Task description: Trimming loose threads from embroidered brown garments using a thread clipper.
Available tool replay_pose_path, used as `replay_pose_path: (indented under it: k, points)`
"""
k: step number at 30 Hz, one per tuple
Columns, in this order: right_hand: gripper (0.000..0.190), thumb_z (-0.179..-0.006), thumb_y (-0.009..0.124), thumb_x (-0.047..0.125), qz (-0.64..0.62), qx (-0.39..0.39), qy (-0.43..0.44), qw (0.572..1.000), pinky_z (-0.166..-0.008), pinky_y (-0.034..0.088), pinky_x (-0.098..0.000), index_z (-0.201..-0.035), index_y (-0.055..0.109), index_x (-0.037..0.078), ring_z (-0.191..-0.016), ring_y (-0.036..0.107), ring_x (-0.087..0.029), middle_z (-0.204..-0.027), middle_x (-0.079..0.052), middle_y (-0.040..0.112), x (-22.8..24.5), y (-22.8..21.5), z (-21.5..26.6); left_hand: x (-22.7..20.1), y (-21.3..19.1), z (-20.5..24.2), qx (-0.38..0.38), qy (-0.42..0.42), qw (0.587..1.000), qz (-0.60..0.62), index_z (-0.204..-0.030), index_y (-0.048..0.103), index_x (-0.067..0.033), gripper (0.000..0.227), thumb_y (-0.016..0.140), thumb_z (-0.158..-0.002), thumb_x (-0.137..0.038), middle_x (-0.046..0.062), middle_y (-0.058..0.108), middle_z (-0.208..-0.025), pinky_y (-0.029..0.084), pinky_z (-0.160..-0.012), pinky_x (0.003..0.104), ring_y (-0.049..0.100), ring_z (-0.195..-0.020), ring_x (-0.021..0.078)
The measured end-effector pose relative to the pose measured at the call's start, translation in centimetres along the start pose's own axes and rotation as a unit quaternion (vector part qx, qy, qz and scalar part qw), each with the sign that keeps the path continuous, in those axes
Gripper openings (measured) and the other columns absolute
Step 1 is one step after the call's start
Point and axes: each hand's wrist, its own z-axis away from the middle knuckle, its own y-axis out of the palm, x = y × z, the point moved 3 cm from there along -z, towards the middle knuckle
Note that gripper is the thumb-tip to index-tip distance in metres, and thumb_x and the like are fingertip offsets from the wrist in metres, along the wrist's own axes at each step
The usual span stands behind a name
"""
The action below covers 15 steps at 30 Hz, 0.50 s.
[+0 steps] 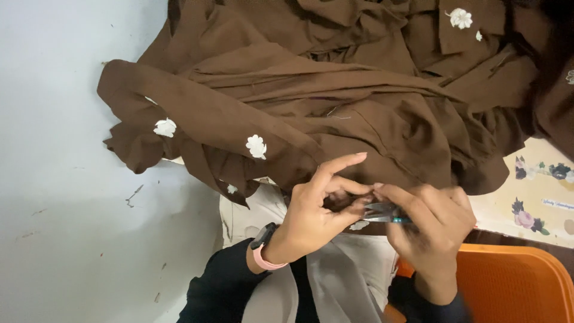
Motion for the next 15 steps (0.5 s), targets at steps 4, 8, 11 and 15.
replay_pose_path:
  k: [4, 8, 11, 15]
  points:
    - [0.038, -0.069, 0.032, -0.008, 0.163, -0.029, -0.124, 0.978, -0.052, 0.022, -0.0290, -0.074, 0.063, 0.013, -0.045, 0.035, -0.017, -0.054, 0.000, 0.036, 0.7, -0.7, -0.8, -0.1, -0.1, -0.2, 0.041, -0.025, 0.997, -0.062, -0.123, 0.038, -0.0140, 0.054, 0.064, -0.076, -0.005, -0.005, 0.064, -0.083, 0.036, -0.050, 0.015, 0.030, -0.048, 0.0078]
    - [0.050, -0.061, 0.025, -0.003, 0.160, -0.075, -0.105, 0.979, -0.053, 0.017, -0.0332, -0.078, 0.068, 0.014, -0.042, 0.024, -0.020, -0.051, -0.003, 0.028, -1.8, -1.2, 1.4, -0.5, -0.2, -0.6, 0.068, -0.045, 0.995, -0.054, -0.125, 0.034, -0.0129, 0.056, 0.060, -0.077, -0.001, -0.004, 0.065, -0.084, 0.035, -0.048, 0.014, 0.023, -0.043, 0.0066]
    - [0.014, -0.079, 0.046, 0.001, 0.049, -0.051, -0.027, 0.997, -0.059, 0.024, -0.0350, -0.076, 0.059, 0.007, -0.046, 0.033, -0.023, -0.056, -0.005, 0.044, -1.6, -1.7, 1.1, -0.7, -0.2, -0.9, 0.073, -0.074, 0.993, -0.054, -0.125, 0.033, -0.0137, 0.058, 0.062, -0.075, -0.007, -0.004, 0.066, -0.084, 0.032, -0.046, 0.016, 0.024, -0.044, 0.0077]
    - [0.017, -0.071, 0.052, 0.009, 0.013, 0.015, -0.035, 0.999, -0.053, 0.022, -0.0290, -0.084, 0.063, 0.011, -0.045, 0.032, -0.015, -0.054, 0.001, 0.040, -0.6, -0.8, 0.0, -1.1, 0.2, -0.8, 0.096, -0.111, 0.988, -0.041, -0.126, 0.032, -0.0157, 0.062, 0.063, -0.073, -0.004, -0.005, 0.066, -0.082, 0.033, -0.045, 0.016, 0.024, -0.041, 0.0067]
